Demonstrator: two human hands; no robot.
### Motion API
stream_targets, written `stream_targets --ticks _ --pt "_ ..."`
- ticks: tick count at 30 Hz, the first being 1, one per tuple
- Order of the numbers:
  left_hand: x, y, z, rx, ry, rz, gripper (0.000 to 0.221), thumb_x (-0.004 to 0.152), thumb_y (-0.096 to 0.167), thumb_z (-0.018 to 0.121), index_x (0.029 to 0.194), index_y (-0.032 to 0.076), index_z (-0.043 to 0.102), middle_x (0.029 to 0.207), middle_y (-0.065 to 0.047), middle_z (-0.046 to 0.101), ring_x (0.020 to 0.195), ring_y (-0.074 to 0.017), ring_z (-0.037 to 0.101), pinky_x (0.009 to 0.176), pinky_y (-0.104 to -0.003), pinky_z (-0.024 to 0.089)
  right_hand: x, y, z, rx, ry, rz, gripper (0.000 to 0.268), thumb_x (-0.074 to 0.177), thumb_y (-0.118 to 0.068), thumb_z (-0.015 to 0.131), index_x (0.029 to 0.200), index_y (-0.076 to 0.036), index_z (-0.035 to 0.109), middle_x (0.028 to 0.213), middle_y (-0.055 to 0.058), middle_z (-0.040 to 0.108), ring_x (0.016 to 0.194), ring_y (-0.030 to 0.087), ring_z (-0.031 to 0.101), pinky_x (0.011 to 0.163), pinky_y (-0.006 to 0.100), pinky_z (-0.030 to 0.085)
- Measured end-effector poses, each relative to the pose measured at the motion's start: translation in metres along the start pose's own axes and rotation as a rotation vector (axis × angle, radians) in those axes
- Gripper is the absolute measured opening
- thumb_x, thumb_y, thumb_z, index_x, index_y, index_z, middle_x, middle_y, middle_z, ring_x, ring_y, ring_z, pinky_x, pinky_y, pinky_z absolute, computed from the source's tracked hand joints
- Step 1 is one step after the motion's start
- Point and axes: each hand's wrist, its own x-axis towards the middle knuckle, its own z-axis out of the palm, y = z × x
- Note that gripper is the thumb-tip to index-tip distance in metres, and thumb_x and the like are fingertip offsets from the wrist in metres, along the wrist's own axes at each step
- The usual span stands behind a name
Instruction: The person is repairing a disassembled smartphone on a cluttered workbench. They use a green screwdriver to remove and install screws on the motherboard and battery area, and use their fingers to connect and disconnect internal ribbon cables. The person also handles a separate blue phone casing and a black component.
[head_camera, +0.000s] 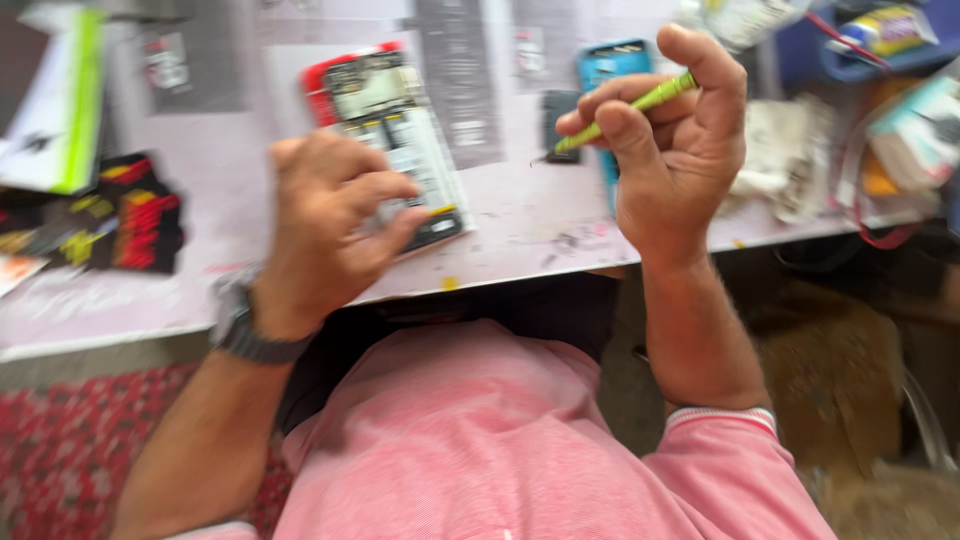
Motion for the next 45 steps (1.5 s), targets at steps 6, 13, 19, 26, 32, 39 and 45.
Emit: stream_targets --ticks 6,13,19,26,32,39,45 --pt "0.003 0.004 -0.007 -0.126 0.073 0.033 0.023 0.085 0.019 0.091 0.1 0.014 0.075 0.099 0.001 0.065 0.098 -0.0194 0.058 0.093 -0.039 0.035 0.0 0.012 0.067 0.394 0.047 0.225 0.047 0.112 -0.002 0.07 0.146 -0.003 0.039 0.103 0.017 0.072 0.09 0.03 0.077 0.081 0.044 0.069" --pt "0.002 0.004 -0.01 -0.125 0.155 -0.025 0.021 0.086 0.017 0.09 0.099 0.013 0.074 0.1 0.002 0.068 0.097 -0.0182 0.06 0.093 -0.037 0.037 0.007 0.015 0.096 0.491 0.095 0.32 0.047 0.11 -0.001 0.065 0.149 -0.004 0.038 0.101 0.018 0.072 0.09 0.031 0.077 0.079 0.043 0.069" --pt "0.001 0.001 -0.009 -0.098 0.187 -0.098 0.015 0.088 0.012 0.086 0.096 0.013 0.073 0.098 0.001 0.068 0.097 -0.02 0.062 0.094 -0.038 0.038 0.009 0.025 0.09 0.474 0.106 0.267 0.049 0.111 -0.001 0.066 0.15 -0.005 0.038 0.101 0.019 0.073 0.089 0.032 0.077 0.076 0.044 0.068" --pt "-0.014 -0.006 -0.035 0.069 0.007 -0.251 0.009 0.093 0.016 0.081 0.09 0.012 0.073 0.094 0.001 0.07 0.091 -0.0221 0.063 0.089 -0.042 0.038 0.0 0.029 0.082 0.344 -0.005 0.2 0.045 0.113 -0.002 0.067 0.146 -0.005 0.036 0.105 0.02 0.073 0.091 0.033 0.077 0.079 0.044 0.069" --pt "-0.022 -0.01 -0.043 0.185 -0.153 -0.096 0.013 0.092 0.024 0.082 0.097 0.013 0.077 0.095 -0.001 0.067 0.093 -0.0238 0.061 0.089 -0.042 0.037 -0.014 0.022 0.092 0.093 -0.168 0.059 0.041 0.115 -0.001 0.062 0.145 -0.008 0.035 0.108 0.019 0.07 0.095 0.027 0.076 0.087 0.039 0.069" --pt "-0.019 -0.008 -0.034 0.236 -0.178 -0.088 0.015 0.089 0.025 0.083 0.096 0.013 0.078 0.09 0.0 0.066 0.088 -0.0225 0.059 0.087 -0.043 0.037 -0.013 0.022 0.09 0.073 -0.163 0.034 0.043 0.114 0.001 0.059 0.148 -0.011 0.035 0.109 0.016 0.069 0.098 0.023 0.076 0.091 0.035 0.068" --pt "-0.012 -0.005 -0.023 0.22 -0.182 -0.083 0.011 0.089 0.021 0.08 0.097 0.013 0.078 0.093 0.0 0.067 0.092 -0.0236 0.061 0.087 -0.044 0.037 -0.016 0.035 0.083 -0.056 -0.197 -0.041 0.041 0.118 0.003 0.058 0.149 -0.01 0.034 0.112 0.017 0.069 0.102 0.021 0.076 0.094 0.032 0.067"
